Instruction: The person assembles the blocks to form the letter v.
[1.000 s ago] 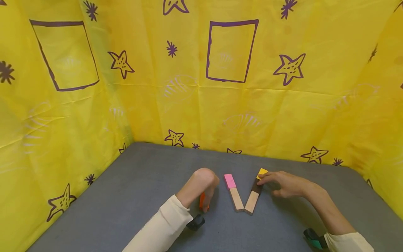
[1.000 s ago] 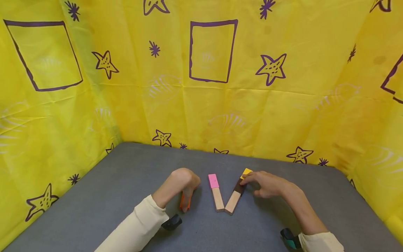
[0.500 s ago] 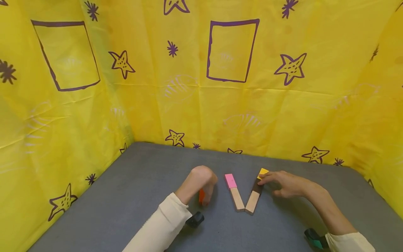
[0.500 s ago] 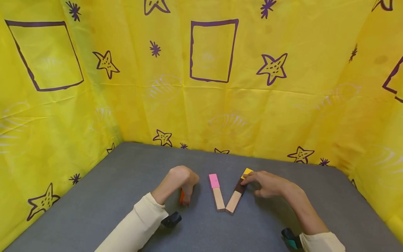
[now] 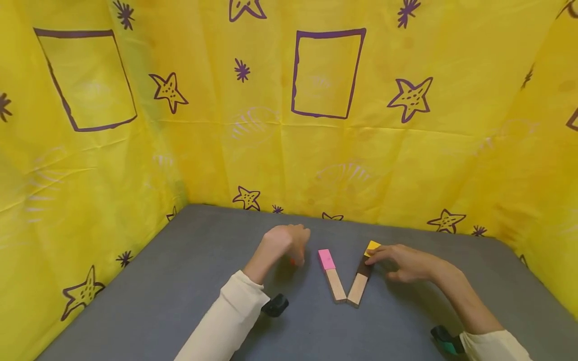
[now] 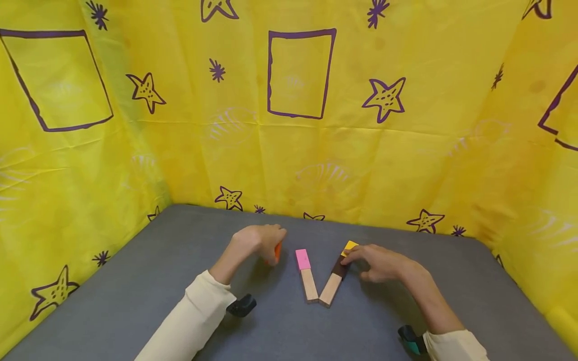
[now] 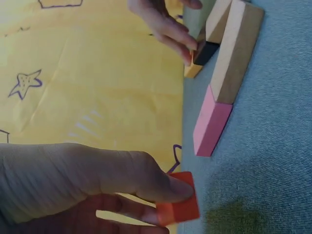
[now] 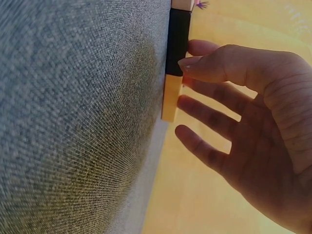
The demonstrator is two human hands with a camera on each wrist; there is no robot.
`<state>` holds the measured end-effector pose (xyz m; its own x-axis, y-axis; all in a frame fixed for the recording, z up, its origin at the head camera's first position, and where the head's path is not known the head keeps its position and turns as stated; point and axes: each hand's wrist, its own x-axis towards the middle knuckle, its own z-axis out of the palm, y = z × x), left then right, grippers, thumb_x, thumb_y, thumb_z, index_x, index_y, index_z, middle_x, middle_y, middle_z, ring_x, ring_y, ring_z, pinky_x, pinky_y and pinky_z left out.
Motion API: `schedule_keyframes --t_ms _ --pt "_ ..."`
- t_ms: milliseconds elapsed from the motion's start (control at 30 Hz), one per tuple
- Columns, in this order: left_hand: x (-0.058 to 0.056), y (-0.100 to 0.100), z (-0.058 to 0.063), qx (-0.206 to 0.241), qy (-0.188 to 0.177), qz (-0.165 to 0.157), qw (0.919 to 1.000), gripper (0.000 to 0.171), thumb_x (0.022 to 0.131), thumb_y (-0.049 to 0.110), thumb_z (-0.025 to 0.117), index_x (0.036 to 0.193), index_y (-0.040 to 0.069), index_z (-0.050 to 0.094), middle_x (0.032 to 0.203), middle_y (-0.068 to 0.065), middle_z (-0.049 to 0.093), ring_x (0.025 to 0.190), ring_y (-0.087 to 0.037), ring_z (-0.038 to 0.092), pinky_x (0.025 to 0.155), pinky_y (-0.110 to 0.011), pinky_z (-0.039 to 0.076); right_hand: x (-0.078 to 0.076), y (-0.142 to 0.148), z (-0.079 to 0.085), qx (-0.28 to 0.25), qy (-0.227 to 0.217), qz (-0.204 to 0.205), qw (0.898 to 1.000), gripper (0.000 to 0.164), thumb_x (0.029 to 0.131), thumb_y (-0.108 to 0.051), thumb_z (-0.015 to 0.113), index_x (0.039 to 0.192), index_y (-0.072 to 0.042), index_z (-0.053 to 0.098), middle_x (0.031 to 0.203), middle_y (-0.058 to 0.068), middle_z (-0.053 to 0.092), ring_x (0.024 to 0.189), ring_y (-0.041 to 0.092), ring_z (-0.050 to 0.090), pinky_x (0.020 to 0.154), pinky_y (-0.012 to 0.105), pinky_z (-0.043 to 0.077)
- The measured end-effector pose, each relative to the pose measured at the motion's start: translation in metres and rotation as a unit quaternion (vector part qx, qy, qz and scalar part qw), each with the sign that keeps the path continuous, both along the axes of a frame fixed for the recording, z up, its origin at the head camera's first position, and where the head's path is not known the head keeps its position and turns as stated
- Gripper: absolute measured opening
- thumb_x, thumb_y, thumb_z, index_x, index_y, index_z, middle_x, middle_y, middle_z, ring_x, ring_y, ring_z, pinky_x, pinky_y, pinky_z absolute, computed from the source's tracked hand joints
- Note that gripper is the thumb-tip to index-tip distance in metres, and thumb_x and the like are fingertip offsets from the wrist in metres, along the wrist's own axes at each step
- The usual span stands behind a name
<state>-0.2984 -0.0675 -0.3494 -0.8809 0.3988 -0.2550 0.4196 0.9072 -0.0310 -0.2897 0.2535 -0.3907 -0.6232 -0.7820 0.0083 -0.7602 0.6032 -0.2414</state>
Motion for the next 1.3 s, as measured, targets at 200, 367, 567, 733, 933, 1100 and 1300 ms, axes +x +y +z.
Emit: schedule_keyframes --t_ms 200,367,567,733,933,1100,1300 --pt "-0.017 0.004 -0.004 0.036 0.012 -0.045 0.9983 0.022 0.086 0.025 0.078 0.099 0.018 0.062 0.102 0.001 0.058 0.092 -0.016 0.055 0.084 -0.033 0.048 0.000 0.001 -0.001 0.002 0.001 -0.007 1.000 0.050 0.081 0.000 0.073 0.128 -0.017 0.074 0.135 0.012 0.071 0.126 0.040 0.066 0.105 0.056 0.052" --pt "-0.034 0.006 -0.009 0.088 0.014 -0.058 0.9943 0.022 0.088 0.027 0.080 0.099 0.015 0.065 0.092 0.003 0.059 0.084 -0.014 0.055 0.074 -0.028 0.047 -0.002 0.000 -0.001 0.002 0.010 0.006 1.000 0.049 0.082 0.000 0.073 0.128 -0.015 0.075 0.135 0.013 0.071 0.125 0.039 0.067 0.104 0.055 0.053" --pt "-0.056 0.014 -0.017 0.125 0.011 -0.070 0.9896 0.030 0.089 0.030 0.083 0.099 0.005 0.069 0.083 0.001 0.060 0.076 -0.013 0.053 0.068 -0.023 0.044 -0.002 -0.004 0.000 0.007 0.004 -0.004 1.000 0.049 0.082 0.000 0.071 0.129 -0.015 0.075 0.138 0.015 0.070 0.127 0.042 0.065 0.106 0.058 0.051" --pt "-0.069 0.020 -0.033 0.123 0.018 -0.071 0.9897 0.031 0.090 0.036 0.082 0.088 0.009 0.066 0.079 0.002 0.056 0.071 -0.011 0.049 0.064 -0.021 0.041 0.000 -0.003 0.000 0.008 -0.016 -0.018 1.000 0.048 0.083 0.000 0.072 0.128 -0.015 0.075 0.141 0.017 0.068 0.131 0.046 0.062 0.107 0.063 0.048" --pt "-0.073 0.020 -0.046 0.129 0.022 -0.059 0.9896 0.033 0.094 0.039 0.078 0.090 0.009 0.066 0.078 0.002 0.050 0.071 -0.012 0.047 0.062 -0.022 0.036 0.000 -0.002 -0.002 0.007 -0.018 -0.025 1.000 0.046 0.083 -0.002 0.073 0.127 -0.016 0.075 0.141 0.017 0.068 0.131 0.046 0.061 0.107 0.064 0.048" --pt "-0.075 0.019 -0.046 0.141 0.030 -0.076 0.9866 0.036 0.097 0.036 0.075 0.116 0.006 0.075 0.097 -0.005 0.069 0.085 -0.016 0.056 0.078 -0.027 0.049 0.001 0.000 -0.001 0.006 -0.011 -0.025 1.000 0.045 0.083 -0.002 0.073 0.126 -0.016 0.076 0.140 0.017 0.068 0.130 0.046 0.062 0.107 0.063 0.048" --pt "-0.073 0.015 -0.046 0.147 0.009 -0.111 0.9829 0.032 0.100 0.024 0.070 0.128 0.008 0.075 0.117 -0.008 0.076 0.096 -0.018 0.057 0.091 -0.031 0.051 0.000 -0.002 -0.002 0.004 -0.008 -0.019 1.000 0.045 0.084 -0.002 0.073 0.126 -0.017 0.076 0.139 0.016 0.069 0.130 0.045 0.063 0.106 0.062 0.049"
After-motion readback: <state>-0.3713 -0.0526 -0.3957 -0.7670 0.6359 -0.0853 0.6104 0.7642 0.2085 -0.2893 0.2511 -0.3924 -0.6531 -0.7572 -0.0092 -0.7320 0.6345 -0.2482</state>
